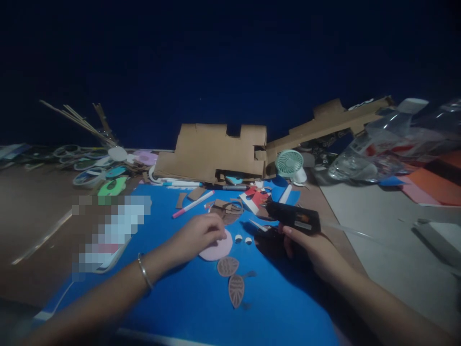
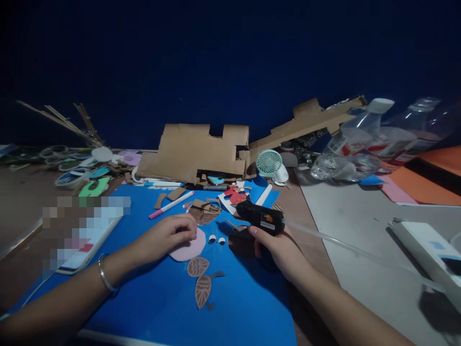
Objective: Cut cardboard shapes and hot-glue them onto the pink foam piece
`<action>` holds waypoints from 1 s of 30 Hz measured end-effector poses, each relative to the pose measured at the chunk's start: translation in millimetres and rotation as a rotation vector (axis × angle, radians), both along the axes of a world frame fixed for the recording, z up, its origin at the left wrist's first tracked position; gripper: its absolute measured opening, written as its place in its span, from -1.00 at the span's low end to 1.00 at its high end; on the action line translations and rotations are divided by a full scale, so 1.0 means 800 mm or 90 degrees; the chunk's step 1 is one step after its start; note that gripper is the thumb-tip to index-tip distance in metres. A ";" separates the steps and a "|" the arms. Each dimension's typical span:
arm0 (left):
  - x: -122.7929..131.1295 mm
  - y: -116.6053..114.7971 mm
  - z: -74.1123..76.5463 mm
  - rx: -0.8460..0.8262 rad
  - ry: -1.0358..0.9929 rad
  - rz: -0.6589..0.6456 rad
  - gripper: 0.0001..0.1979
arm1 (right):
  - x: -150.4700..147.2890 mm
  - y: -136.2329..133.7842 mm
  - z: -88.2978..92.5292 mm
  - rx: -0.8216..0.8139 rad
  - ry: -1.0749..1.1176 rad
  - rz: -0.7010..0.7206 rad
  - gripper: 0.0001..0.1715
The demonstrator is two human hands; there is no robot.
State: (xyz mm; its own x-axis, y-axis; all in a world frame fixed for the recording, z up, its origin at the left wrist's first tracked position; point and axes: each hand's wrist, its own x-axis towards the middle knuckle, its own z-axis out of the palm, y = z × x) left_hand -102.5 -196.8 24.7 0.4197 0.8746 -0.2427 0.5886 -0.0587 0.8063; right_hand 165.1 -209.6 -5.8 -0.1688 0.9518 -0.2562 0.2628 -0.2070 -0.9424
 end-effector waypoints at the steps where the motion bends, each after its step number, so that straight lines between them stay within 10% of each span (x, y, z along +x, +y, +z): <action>1: 0.000 0.000 -0.001 -0.006 -0.003 0.007 -0.84 | 0.000 0.000 0.000 -0.002 0.001 0.001 -0.45; 16: 0.023 0.013 0.015 0.164 0.130 -0.099 -0.65 | -0.001 0.000 0.002 0.013 -0.010 0.003 -0.45; 30: 0.055 0.006 -0.013 0.344 0.251 -0.196 -0.85 | -0.003 0.002 0.001 -0.013 0.048 -0.015 -0.52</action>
State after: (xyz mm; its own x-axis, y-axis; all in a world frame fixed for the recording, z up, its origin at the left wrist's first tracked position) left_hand -58.9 -192.3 14.6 0.6360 0.7716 0.0061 0.7215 -0.5975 0.3500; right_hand 163.1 -208.2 -5.3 -0.1663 0.9506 -0.2622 0.1859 -0.2309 -0.9551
